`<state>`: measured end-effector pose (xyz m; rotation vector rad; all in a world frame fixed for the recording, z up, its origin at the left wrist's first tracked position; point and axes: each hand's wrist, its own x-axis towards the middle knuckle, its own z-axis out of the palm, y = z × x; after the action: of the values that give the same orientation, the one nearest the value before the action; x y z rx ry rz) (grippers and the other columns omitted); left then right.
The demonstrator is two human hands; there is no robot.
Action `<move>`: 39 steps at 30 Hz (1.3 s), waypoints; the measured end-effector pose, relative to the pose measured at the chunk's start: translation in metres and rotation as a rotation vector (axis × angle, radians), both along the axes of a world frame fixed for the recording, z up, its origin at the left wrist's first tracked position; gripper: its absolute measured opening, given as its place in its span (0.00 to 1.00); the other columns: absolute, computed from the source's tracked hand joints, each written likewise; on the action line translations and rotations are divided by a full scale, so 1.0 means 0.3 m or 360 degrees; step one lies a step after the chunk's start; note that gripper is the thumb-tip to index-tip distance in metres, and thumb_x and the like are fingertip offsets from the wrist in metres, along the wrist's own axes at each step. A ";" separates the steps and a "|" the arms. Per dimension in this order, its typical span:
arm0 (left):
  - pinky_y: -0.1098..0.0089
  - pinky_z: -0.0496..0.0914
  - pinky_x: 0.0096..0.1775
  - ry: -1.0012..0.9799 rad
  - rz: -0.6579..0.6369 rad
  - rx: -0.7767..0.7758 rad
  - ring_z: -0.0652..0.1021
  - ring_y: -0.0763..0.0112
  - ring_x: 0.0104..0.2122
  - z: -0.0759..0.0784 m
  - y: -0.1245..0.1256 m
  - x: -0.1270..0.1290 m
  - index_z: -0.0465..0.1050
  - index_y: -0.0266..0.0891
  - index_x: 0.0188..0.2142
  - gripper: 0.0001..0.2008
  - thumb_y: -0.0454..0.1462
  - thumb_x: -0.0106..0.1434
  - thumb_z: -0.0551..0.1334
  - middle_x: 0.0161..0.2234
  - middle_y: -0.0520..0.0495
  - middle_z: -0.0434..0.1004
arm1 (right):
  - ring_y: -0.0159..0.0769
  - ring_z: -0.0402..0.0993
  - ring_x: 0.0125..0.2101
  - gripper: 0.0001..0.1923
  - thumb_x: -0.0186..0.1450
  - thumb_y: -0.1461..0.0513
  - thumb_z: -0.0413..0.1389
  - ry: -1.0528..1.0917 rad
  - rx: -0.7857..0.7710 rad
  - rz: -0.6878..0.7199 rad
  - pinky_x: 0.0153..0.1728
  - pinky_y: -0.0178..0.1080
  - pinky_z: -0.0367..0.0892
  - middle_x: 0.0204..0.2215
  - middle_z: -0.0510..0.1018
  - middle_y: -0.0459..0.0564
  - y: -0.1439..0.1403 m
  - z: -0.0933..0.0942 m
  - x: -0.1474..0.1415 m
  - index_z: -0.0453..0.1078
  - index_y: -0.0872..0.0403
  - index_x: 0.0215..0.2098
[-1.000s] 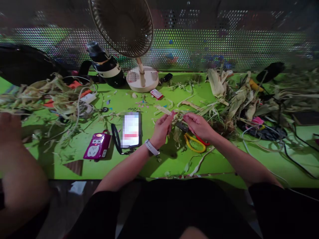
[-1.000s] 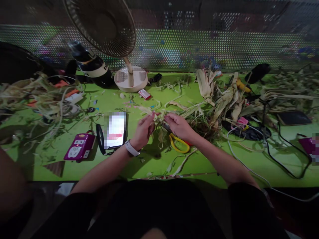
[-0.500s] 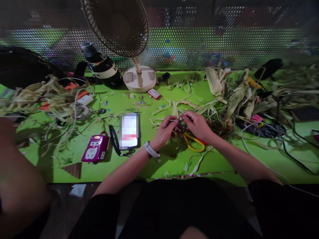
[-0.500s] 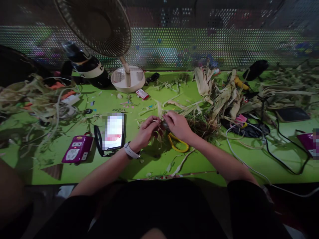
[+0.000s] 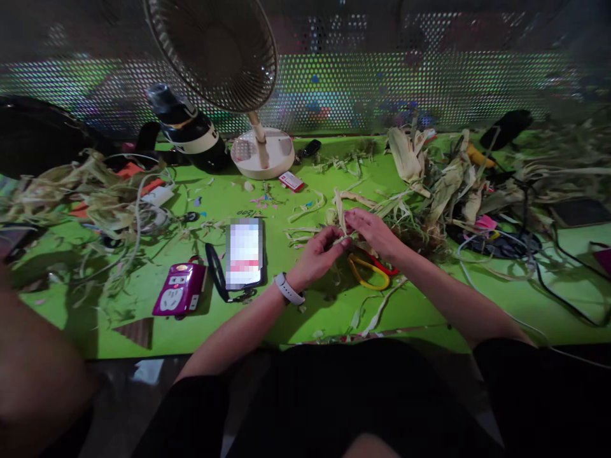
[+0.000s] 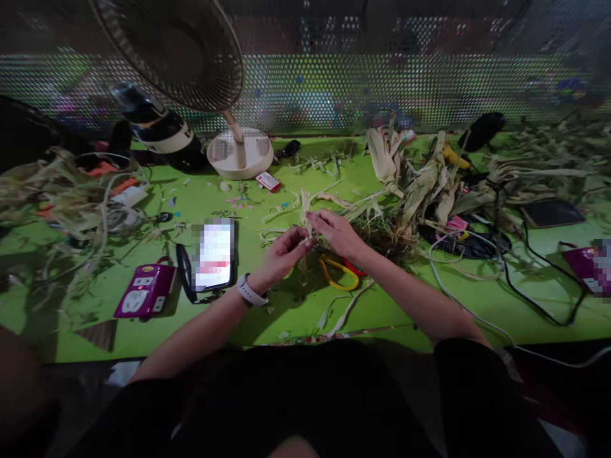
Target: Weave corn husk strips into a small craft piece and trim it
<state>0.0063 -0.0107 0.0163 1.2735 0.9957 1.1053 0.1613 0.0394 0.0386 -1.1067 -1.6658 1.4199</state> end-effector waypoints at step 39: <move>0.76 0.53 0.22 -0.0450 0.0051 -0.0420 0.60 0.83 0.19 0.032 0.011 -0.012 0.74 0.35 0.25 0.18 0.48 0.48 0.72 0.19 0.56 0.64 | 0.30 0.58 0.24 0.25 0.66 0.44 0.47 -0.0381 0.0673 -0.0100 0.29 0.35 0.55 0.20 0.62 0.43 -0.004 -0.005 0.006 0.60 0.53 0.22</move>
<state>0.0028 -0.0074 0.0260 0.8654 0.9143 1.1023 0.1630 0.0382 0.0372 -1.0988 -1.9639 0.8621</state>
